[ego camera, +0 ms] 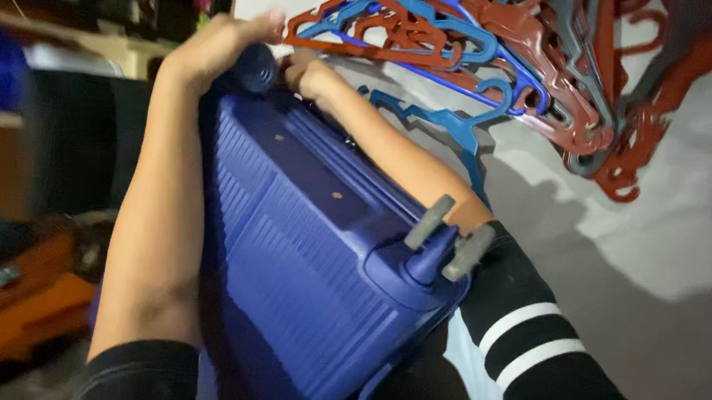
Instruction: The person takes folded clothing from a laundry basket and packs it into a blue suitcase, then closes and zips the suitcase and secures it with hangers.
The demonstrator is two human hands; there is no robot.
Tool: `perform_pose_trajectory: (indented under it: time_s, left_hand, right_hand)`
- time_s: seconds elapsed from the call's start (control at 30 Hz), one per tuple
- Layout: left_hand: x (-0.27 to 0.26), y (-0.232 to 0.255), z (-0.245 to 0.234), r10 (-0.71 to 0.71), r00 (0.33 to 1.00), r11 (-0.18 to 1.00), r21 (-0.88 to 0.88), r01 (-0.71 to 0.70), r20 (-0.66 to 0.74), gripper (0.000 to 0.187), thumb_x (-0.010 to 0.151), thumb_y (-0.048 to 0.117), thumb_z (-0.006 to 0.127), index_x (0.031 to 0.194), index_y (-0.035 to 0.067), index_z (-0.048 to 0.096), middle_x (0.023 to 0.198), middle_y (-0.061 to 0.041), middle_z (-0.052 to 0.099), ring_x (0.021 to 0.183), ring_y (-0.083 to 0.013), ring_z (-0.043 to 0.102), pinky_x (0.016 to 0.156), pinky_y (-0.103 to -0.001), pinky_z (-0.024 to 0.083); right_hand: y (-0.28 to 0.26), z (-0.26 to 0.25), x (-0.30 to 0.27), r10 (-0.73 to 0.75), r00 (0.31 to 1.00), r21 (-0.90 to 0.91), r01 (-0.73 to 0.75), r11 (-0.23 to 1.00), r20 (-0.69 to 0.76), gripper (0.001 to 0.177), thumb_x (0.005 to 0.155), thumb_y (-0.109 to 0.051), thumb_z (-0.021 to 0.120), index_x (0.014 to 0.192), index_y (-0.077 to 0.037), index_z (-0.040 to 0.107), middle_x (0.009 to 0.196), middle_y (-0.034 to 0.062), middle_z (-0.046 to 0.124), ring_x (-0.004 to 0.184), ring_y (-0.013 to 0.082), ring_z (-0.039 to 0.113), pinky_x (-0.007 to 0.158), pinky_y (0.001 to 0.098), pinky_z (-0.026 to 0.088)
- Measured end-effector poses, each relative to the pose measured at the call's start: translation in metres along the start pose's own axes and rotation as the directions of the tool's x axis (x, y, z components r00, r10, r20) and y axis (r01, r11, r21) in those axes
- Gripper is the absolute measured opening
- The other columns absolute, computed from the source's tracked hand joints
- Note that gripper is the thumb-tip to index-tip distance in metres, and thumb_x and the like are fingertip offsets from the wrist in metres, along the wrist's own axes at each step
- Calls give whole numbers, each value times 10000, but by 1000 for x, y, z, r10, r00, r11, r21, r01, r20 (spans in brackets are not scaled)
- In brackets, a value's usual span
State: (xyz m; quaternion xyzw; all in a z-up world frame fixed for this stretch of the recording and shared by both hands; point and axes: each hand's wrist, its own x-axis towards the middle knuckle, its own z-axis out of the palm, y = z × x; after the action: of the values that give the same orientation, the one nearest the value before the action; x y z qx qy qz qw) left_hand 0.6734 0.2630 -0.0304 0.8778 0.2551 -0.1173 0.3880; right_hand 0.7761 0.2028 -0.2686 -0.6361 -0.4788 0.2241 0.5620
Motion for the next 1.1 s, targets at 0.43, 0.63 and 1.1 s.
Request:
perform_pose_trajectory:
  time_s: [0.43, 0.63, 1.1]
  left_hand:
    - [24, -41, 6, 113, 992, 993, -52, -110, 61, 448, 858, 449, 601, 1117, 127, 775, 1158, -107, 747, 1013, -184, 681, 909, -321, 476]
    - [19, -37, 10, -11, 998, 996, -83, 17, 65, 349, 882, 370, 650, 937, 54, 788, 921, -112, 752, 748, -211, 656, 694, -361, 532]
    - [44, -61, 23, 221, 966, 975, 50, -217, -133, 292, 908, 337, 685, 921, 64, 787, 723, -100, 719, 561, -182, 652, 553, -362, 536]
  right_hand:
    - [-42, -42, -44, 0, 996, 324, -29, 946, 89, 318, 952, 81, 632, 1256, -10, 660, 1205, 100, 730, 1134, 184, 658, 1021, 326, 507]
    - [-66, -52, -55, -57, 991, 158, 37, 987, 122, 337, 927, 122, 625, 1242, 11, 668, 1214, 91, 744, 1123, 165, 681, 1006, 321, 536]
    - [-114, -49, -70, -285, 955, -178, 266, 947, -86, 359, 837, 161, 627, 1174, 44, 677, 1121, 145, 702, 1037, 229, 709, 899, 309, 551]
